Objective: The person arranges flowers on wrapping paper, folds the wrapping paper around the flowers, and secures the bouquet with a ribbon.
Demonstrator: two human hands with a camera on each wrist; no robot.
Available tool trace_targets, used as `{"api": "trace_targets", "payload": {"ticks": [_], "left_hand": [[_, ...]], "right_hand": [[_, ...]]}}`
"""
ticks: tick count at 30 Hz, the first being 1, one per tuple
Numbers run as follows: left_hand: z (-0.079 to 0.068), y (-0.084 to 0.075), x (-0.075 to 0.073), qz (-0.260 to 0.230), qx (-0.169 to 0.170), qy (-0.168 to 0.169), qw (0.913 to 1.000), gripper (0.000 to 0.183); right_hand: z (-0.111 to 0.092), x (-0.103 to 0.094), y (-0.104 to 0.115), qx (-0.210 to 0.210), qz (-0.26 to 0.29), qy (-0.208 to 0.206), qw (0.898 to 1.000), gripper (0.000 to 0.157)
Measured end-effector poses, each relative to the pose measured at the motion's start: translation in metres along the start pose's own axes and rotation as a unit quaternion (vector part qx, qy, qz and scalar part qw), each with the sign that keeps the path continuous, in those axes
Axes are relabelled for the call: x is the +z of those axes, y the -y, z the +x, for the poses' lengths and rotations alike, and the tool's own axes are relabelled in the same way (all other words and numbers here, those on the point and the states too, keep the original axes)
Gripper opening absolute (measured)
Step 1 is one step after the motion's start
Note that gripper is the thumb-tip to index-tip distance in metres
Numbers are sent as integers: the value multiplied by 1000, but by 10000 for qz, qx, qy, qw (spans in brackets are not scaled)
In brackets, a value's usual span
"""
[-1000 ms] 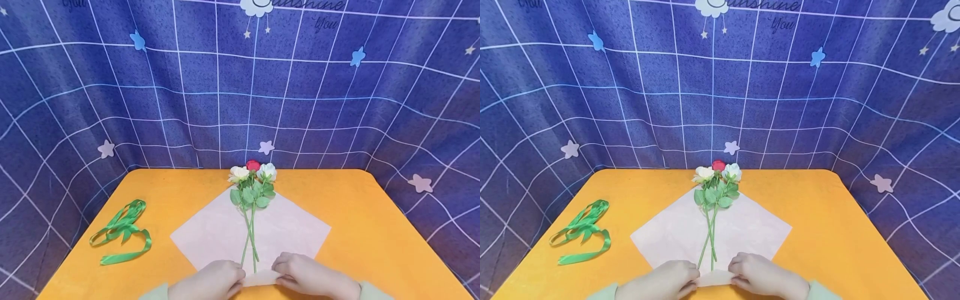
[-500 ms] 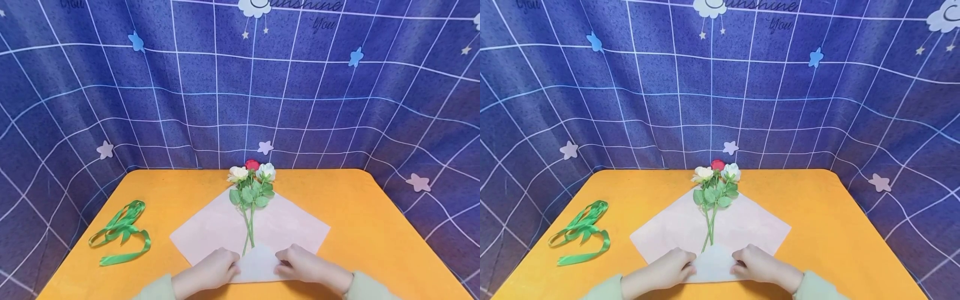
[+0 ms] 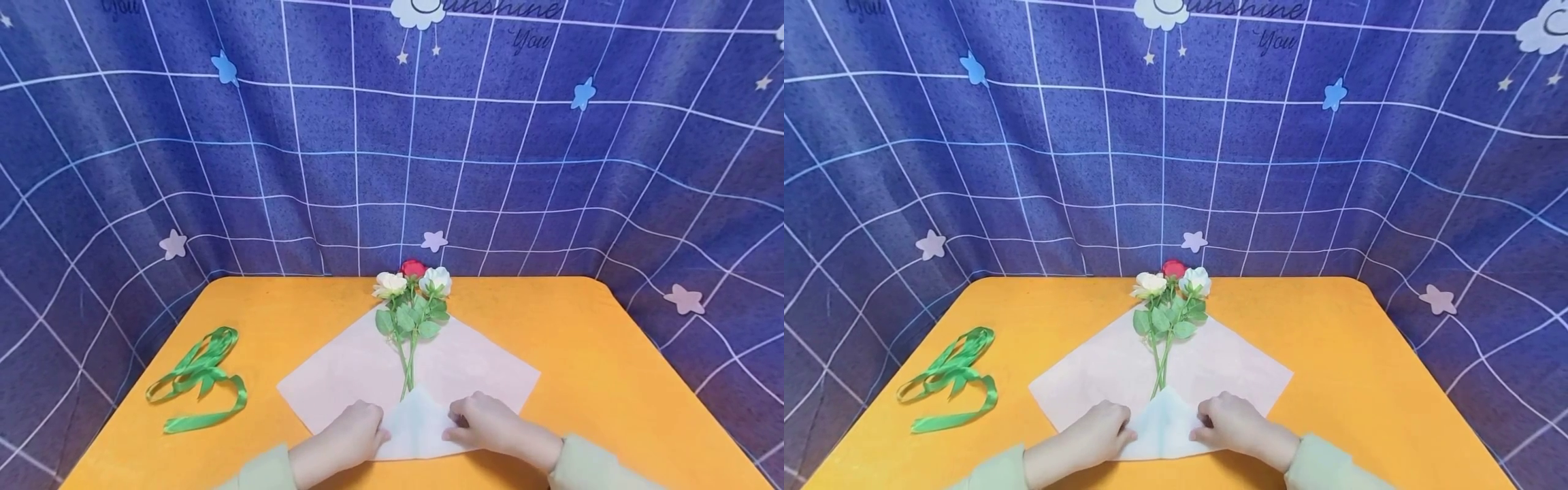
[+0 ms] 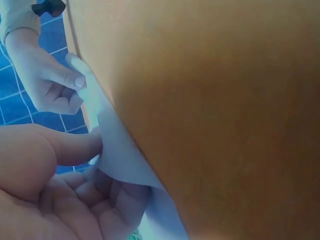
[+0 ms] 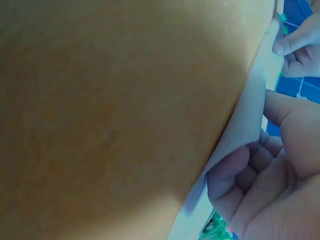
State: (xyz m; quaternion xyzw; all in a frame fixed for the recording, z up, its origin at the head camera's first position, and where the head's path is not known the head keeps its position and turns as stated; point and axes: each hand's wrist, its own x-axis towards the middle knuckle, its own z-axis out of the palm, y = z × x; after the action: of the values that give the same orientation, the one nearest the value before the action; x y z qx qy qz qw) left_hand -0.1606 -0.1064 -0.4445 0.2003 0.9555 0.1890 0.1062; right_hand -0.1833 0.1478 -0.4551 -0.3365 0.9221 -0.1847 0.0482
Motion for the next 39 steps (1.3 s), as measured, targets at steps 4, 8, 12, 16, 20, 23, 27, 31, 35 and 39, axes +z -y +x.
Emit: {"api": "trace_targets", "payload": {"ticks": [4, 8, 12, 16, 20, 23, 27, 31, 35, 39], "left_hand": [[0, 2, 1, 427, -180, -111, 9989, 23], [-1, 2, 1, 1098, 377, -504, 9920, 20], [1, 1, 0, 1670, 1819, -825, 9655, 10], [1, 2, -1, 1796, 3203, -679, 9277, 11], [0, 6, -4, 1824, 3855, -402, 9036, 13], [-3, 10, -6, 1739, 4018, -108, 8990, 18], [-11, 10, -5, 1725, 3878, 258, 9051, 31], [-17, 7, 2, 2373, 3882, -152, 8904, 36], [-20, 4, 10, 3279, 3993, -804, 8524, 39], [-27, 1, 19, 3946, 3848, -982, 8286, 45]], "right_hand": [[1, 2, 1, 178, -291, -153, 9993, 33], [2, 2, 2, -120, -431, -558, 9974, 37], [7, 3, 5, -1547, -378, -748, 9844, 25], [11, 2, 9, -2726, -475, -515, 9596, 16], [8, 1, 10, -2928, -938, -372, 9508, 17], [1, 0, 11, -3064, -1190, -360, 9437, 25], [-9, 0, 14, -3224, -1233, -335, 9379, 29], [-15, 0, 20, -3280, -1579, -277, 9310, 25], [-16, 2, 23, -3321, -2158, -239, 9179, 28], [-20, 5, 24, -3218, -2330, -92, 9177, 34]]}}
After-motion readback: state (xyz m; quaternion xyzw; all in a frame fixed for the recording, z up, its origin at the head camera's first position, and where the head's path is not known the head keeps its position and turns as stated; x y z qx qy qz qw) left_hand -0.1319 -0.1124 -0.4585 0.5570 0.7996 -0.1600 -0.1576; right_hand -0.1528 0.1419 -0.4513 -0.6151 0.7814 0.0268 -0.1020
